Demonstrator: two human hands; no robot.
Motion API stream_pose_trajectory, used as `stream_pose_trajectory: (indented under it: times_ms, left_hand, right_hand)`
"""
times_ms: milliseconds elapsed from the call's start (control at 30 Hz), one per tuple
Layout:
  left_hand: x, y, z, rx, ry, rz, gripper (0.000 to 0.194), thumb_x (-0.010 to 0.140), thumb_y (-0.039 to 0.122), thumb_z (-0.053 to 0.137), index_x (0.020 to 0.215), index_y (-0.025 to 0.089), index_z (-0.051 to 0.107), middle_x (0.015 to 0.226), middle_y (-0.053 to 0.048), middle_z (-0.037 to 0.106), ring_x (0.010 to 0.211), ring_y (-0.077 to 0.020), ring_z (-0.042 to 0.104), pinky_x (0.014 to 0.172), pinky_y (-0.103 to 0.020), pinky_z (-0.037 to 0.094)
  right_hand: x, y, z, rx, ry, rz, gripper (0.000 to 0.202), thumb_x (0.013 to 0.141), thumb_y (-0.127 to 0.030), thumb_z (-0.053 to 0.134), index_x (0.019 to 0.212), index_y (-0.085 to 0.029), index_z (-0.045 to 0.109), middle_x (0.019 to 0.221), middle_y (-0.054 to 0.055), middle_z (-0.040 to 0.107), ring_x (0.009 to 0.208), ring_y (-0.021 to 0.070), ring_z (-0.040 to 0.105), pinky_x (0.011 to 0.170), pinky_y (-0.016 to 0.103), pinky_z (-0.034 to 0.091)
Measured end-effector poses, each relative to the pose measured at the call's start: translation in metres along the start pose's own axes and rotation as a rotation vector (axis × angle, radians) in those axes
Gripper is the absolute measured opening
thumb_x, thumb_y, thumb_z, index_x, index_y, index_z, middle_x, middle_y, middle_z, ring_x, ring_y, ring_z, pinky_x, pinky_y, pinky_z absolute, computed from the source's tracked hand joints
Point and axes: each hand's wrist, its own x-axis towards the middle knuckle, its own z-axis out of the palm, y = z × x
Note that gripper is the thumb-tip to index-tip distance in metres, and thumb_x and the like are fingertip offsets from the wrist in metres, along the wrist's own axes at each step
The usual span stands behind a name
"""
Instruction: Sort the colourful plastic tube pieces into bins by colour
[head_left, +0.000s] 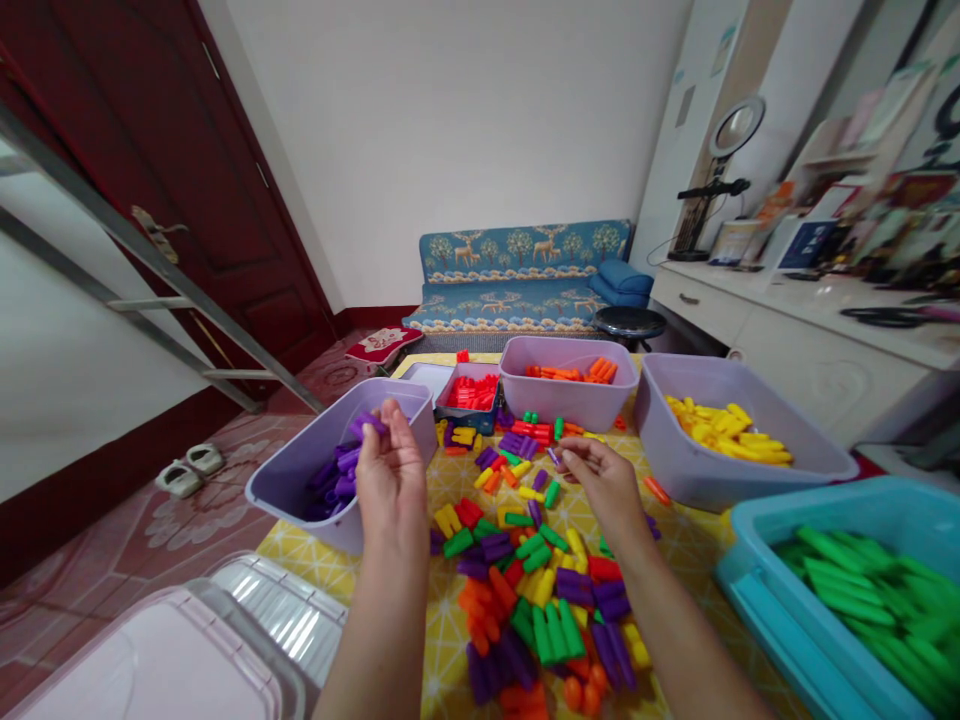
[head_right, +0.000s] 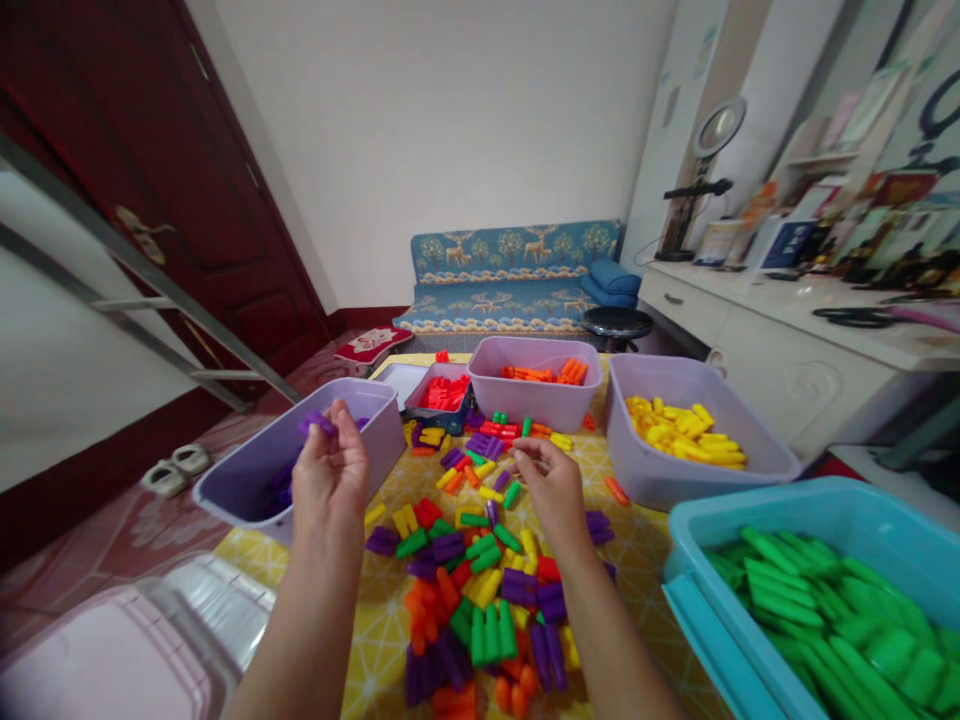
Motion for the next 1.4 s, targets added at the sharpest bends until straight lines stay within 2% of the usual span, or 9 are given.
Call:
stream_pose_trajectory:
  times_ms: [133, 300, 467, 600, 700, 800, 1000, 1233, 1400]
  left_hand:
    - [0.004, 0.019, 0.001, -0.187, 0.139, -0.068, 0.032, 0.099, 0.026, 0.029, 0.104, 0.008, 0.054, 0.102, -0.013, 0.067, 0.104, -0.0136, 0.064, 0.080, -0.017, 0.056]
    - [-0.001, 0.027, -0.002, -0.234, 0.109, -0.091, 0.050, 0.100, 0.036, 0.010, 0.112, 0.009, 0.051, 0.108, -0.017, 0.065, 0.103, -0.0157, 0.065, 0.073, -0.022, 0.059]
    - [-0.002, 0.018, 0.000, -0.145, 0.084, -0.187, 0.028, 0.094, 0.020, 0.032, 0.107, 0.013, 0.056, 0.096, -0.009, 0.068, 0.087, -0.0103, 0.069, 0.071, -0.018, 0.056]
    - [-0.010, 0.001, 0.002, 0.247, -0.227, -0.316, 0.022, 0.084, 0.022, 0.055, 0.104, 0.016, 0.062, 0.087, -0.004, 0.069, 0.068, -0.0084, 0.066, 0.060, -0.016, 0.052]
    - [-0.021, -0.011, -0.001, 0.787, -0.631, -0.222, 0.031, 0.076, 0.033, 0.065, 0.101, 0.014, 0.066, 0.079, -0.005, 0.069, 0.061, -0.0105, 0.061, 0.056, -0.018, 0.047]
    - [-0.031, -0.019, -0.003, 1.297, -0.930, -0.078, 0.030, 0.075, 0.033, 0.064, 0.097, 0.013, 0.071, 0.069, -0.004, 0.067, 0.059, -0.0124, 0.057, 0.054, -0.020, 0.041]
    - [-0.036, -0.024, -0.001, 1.562, -1.007, 0.046, 0.029, 0.080, 0.028, 0.056, 0.102, 0.015, 0.070, 0.073, -0.004, 0.068, 0.063, -0.0137, 0.058, 0.057, -0.022, 0.040]
    - [-0.033, -0.028, -0.007, 1.548, -1.011, 0.057, 0.031, 0.081, 0.031, 0.056, 0.106, 0.017, 0.069, 0.074, -0.004, 0.070, 0.065, -0.0152, 0.061, 0.059, -0.023, 0.043]
    - [-0.024, -0.047, -0.019, 1.634, -0.954, 0.215, 0.031, 0.081, 0.025, 0.058, 0.110, 0.018, 0.067, 0.101, -0.010, 0.070, 0.094, -0.0208, 0.064, 0.083, -0.030, 0.047]
  right_hand:
    - [-0.001, -0.001, 0.000, -0.005, 0.015, -0.010, 0.028, 0.071, -0.039, 0.066, 0.087, -0.017, 0.066, 0.080, 0.006, 0.070, 0.066, 0.0172, 0.066, 0.061, 0.028, 0.053]
    - [-0.001, 0.000, -0.001, -0.018, 0.022, -0.004, 0.027, 0.072, -0.038, 0.065, 0.089, -0.017, 0.065, 0.081, 0.005, 0.069, 0.067, 0.0169, 0.065, 0.062, 0.028, 0.052]
    - [0.002, 0.003, -0.002, -0.073, -0.010, 0.006, 0.028, 0.072, -0.039, 0.063, 0.089, -0.017, 0.064, 0.080, 0.005, 0.068, 0.067, 0.0177, 0.065, 0.061, 0.029, 0.051]
    - [0.004, 0.006, -0.008, -0.259, -0.155, 0.008, 0.025, 0.072, -0.035, 0.061, 0.086, -0.016, 0.066, 0.078, 0.006, 0.069, 0.068, 0.0183, 0.064, 0.062, 0.029, 0.049]
    - [-0.001, 0.000, -0.014, -0.463, -0.450, 0.022, 0.018, 0.068, -0.027, 0.065, 0.082, -0.017, 0.068, 0.074, 0.003, 0.068, 0.067, 0.0173, 0.062, 0.062, 0.027, 0.047]
    - [-0.014, -0.014, -0.014, -0.634, -0.770, 0.008, 0.033, 0.060, -0.024, 0.073, 0.093, -0.021, 0.070, 0.079, 0.000, 0.068, 0.071, 0.0177, 0.061, 0.063, 0.026, 0.045]
    - [-0.047, -0.036, 0.016, -0.767, -1.105, -0.234, 0.045, 0.057, -0.030, 0.077, 0.101, -0.033, 0.072, 0.110, -0.001, 0.066, 0.105, 0.0237, 0.057, 0.092, 0.032, 0.037]
    - [-0.044, -0.010, 0.024, -0.845, -0.878, -0.278, 0.028, 0.057, -0.017, 0.074, 0.080, -0.033, 0.076, 0.107, -0.001, 0.066, 0.101, 0.0221, 0.057, 0.086, 0.029, 0.041]
    - [-0.025, 0.006, 0.015, -0.776, -0.731, -0.212, 0.011, 0.067, -0.021, 0.068, 0.074, -0.026, 0.075, 0.082, 0.001, 0.069, 0.082, 0.0187, 0.061, 0.075, 0.028, 0.044]
